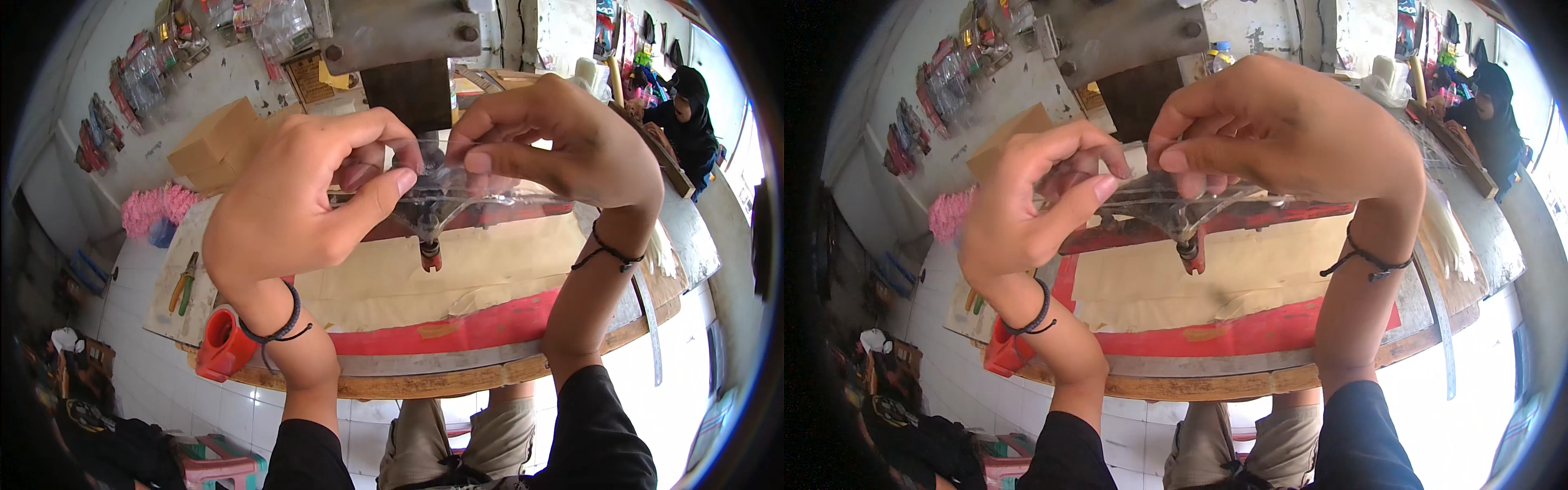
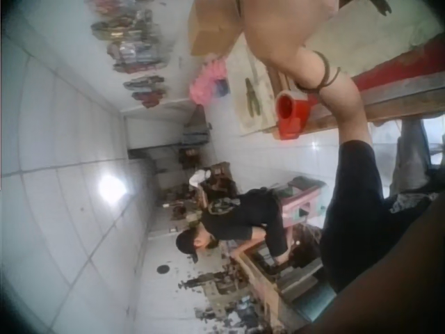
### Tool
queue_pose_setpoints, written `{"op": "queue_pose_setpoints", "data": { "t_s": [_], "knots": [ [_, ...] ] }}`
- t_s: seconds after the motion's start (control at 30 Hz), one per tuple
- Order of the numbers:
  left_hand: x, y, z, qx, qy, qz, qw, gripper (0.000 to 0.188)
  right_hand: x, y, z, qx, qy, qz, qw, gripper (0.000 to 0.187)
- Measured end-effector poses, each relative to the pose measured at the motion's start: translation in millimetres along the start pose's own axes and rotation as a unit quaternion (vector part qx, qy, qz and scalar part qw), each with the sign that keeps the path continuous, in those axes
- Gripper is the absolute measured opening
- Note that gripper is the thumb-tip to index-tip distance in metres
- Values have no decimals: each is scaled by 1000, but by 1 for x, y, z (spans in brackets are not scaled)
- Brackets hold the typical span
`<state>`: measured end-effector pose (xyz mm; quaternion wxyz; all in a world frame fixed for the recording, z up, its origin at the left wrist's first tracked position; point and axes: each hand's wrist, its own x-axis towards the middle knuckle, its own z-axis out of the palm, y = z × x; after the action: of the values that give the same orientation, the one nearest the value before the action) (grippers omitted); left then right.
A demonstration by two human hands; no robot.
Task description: The person applies strips of adhesive tape to the edges of a screen printing frame using their hands, smoothing the tape down onto the screen mesh and frame surface.
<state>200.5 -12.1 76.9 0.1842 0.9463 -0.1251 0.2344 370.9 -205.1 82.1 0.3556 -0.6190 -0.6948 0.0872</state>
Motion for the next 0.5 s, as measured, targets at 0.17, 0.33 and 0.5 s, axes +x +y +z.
{"op": "queue_pose_setpoints", "data": {
  "t_s": [0.17,0.33,0.5],
  "knots": [
    [-6,-1,-5,-78,-34,-31,996,15,2,-5,-1,49,-65,49,995,16],
    [-3,-8,-8,-67,-52,-50,995,20,5,-3,-1,59,-66,62,994,17],
    [-2,-10,-8,-62,-43,-59,995,19,8,12,0,39,-38,-29,998,17]
  ]
}}
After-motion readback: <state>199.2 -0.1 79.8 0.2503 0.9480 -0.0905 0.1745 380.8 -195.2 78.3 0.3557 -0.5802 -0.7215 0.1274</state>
